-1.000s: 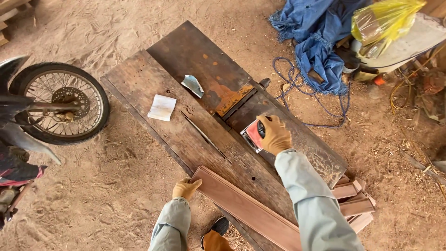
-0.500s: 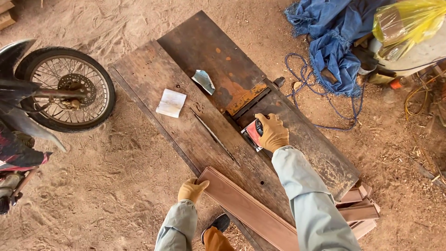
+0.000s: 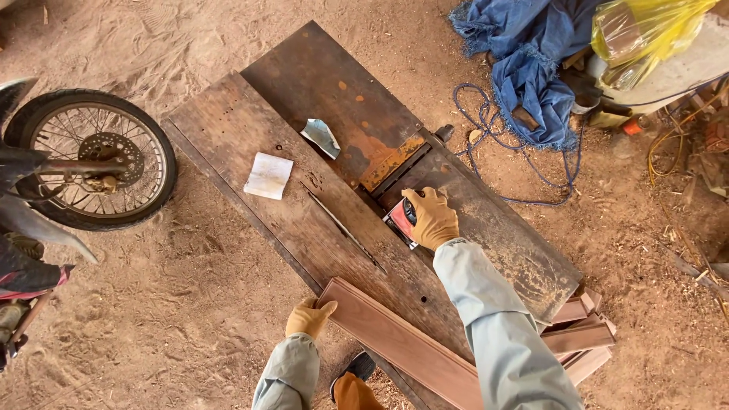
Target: Sanding the surface and edges of wooden planks using a hand-held orbital sander and sandpaper.
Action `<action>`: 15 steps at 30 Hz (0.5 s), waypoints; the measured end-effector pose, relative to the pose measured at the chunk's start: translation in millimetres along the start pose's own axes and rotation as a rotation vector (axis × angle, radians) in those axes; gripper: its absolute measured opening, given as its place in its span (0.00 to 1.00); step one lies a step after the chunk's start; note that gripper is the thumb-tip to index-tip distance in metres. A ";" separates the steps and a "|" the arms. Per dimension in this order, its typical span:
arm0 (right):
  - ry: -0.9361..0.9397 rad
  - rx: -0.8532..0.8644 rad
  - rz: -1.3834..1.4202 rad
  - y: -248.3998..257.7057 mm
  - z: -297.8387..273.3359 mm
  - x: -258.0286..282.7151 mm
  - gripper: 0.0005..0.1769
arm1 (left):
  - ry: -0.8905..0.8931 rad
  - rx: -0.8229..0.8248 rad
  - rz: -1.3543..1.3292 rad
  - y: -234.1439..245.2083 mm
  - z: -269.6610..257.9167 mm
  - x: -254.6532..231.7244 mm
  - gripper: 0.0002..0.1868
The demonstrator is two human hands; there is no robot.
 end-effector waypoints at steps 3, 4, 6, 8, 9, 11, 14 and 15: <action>-0.014 0.029 -0.011 1.0 -0.7 4.4 0.36 | -0.033 0.012 -0.020 -0.7 5.7 4.5 0.32; -0.025 0.040 -0.019 2.1 -1.4 5.1 0.36 | -0.034 0.005 -0.031 -1.0 5.8 4.4 0.32; -0.034 0.054 -0.027 2.1 -2.3 5.3 0.36 | -0.034 -0.001 -0.044 -0.2 2.4 1.9 0.31; -0.033 0.056 -0.035 -0.2 -2.7 4.5 0.36 | -0.016 0.004 0.039 2.1 -4.7 -2.9 0.32; -0.031 0.058 -0.035 -0.7 -2.7 5.9 0.36 | -0.014 0.004 0.036 1.5 -2.9 -0.2 0.32; -0.033 0.054 -0.048 0.2 -2.7 7.5 0.35 | -0.041 0.006 0.019 0.4 1.3 2.7 0.33; -0.044 0.059 -0.039 0.5 -2.2 7.5 0.35 | -0.034 0.013 -0.025 -1.8 14.2 11.3 0.33; -0.045 0.060 -0.039 2.5 -2.5 8.5 0.35 | -0.034 0.014 -0.025 -1.5 12.1 9.2 0.33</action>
Point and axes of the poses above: each hand's wrist, its own z-axis towards the middle knuckle, its own y-axis out of the back of the hand, x = y × z, the point moved 1 cm from there along z, towards the middle knuckle, and after that the axes turned 13 degrees about x, right-handed, at the moved point
